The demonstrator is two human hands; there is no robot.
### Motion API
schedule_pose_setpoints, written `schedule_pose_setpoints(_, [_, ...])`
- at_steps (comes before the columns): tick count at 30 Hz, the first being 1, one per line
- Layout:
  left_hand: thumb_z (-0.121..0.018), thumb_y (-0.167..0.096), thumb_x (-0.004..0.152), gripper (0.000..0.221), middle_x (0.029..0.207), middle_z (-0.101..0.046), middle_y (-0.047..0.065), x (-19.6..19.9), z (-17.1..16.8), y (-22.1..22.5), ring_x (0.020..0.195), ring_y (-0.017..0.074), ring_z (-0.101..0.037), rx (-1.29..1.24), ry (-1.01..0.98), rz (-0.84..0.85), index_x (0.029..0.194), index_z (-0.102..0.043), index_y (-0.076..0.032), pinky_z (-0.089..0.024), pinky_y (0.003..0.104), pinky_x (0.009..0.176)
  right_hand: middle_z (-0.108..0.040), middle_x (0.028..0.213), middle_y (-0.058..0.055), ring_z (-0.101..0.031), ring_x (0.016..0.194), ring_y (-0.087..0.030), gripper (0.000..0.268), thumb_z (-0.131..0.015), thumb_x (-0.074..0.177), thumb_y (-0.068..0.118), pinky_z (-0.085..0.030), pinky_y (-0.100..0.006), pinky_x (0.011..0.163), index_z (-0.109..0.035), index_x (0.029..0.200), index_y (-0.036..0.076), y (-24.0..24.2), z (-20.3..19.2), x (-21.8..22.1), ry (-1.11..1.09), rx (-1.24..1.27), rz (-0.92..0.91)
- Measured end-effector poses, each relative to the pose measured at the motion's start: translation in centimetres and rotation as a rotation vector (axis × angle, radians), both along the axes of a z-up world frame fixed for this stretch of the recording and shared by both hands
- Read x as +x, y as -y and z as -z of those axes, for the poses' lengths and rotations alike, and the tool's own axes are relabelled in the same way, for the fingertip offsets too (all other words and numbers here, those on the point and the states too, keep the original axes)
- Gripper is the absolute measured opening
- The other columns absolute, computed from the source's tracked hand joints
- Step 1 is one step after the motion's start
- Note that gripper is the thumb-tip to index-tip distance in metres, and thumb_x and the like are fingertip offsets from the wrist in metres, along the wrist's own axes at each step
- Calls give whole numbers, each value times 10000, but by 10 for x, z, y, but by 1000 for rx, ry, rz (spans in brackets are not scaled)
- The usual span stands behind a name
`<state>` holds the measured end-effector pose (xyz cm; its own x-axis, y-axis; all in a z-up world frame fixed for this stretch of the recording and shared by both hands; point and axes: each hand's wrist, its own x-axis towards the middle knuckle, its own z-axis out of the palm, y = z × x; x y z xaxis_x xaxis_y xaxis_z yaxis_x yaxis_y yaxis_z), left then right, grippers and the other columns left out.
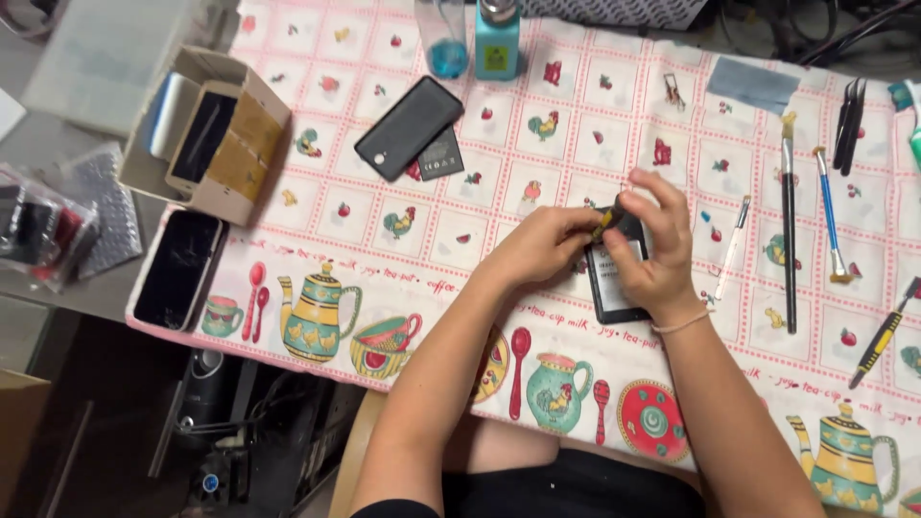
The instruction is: Disassembling a mobile phone by removing internal screws and prying off components using a screwdriver.
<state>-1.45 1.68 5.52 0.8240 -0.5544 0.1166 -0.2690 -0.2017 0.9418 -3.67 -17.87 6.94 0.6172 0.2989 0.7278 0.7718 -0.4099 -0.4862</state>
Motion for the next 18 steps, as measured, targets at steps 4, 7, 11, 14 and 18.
schedule_pose_setpoints(4, [-581,-23,958,197,951,-742,26,-2,4,-4,846,142,-656,5,-31,23,1105,-705,-63,-502,296,812,-541,1255,-220,-565,1157,-352,365,-663,1017,53,-434,-642,1201,-541,1361,51,-5,14,-4,118,-12,9])
schedule_pose_setpoints(7, [-580,-22,966,197,933,-756,43,0,0,-2,801,136,-671,-17,-34,46,1116,-707,-36,-525,288,782,-542,884,-136,-509,752,-331,288,-686,1055,140,-469,-483,727,-614,1309,27,-5,18,-3,410,-117,239])
schedule_pose_setpoints(11, [-654,-108,952,254,1075,-796,62,-1,9,2,1005,213,-715,68,86,-78,1192,-735,-92,-530,326,910,-554,984,-158,-524,821,-324,312,-720,1042,171,-466,-462,788,-625,1289,4,-4,12,-3,371,-53,278])
schedule_pose_setpoints(14, [-700,-177,929,193,991,-785,16,-4,27,7,1093,257,-684,90,268,-168,1108,-748,-125,-403,413,1142,-575,1023,-165,-552,853,-335,317,-733,1031,167,-481,-490,829,-597,1278,22,-7,15,-11,357,-47,244])
schedule_pose_setpoints(18, [-636,-109,845,75,842,-729,-18,-5,26,12,682,235,-636,81,517,-280,901,-682,-88,-286,497,1285,-631,1086,-196,-611,905,-369,482,-836,954,54,-520,-620,979,-480,1280,44,-15,24,-6,360,-21,215])
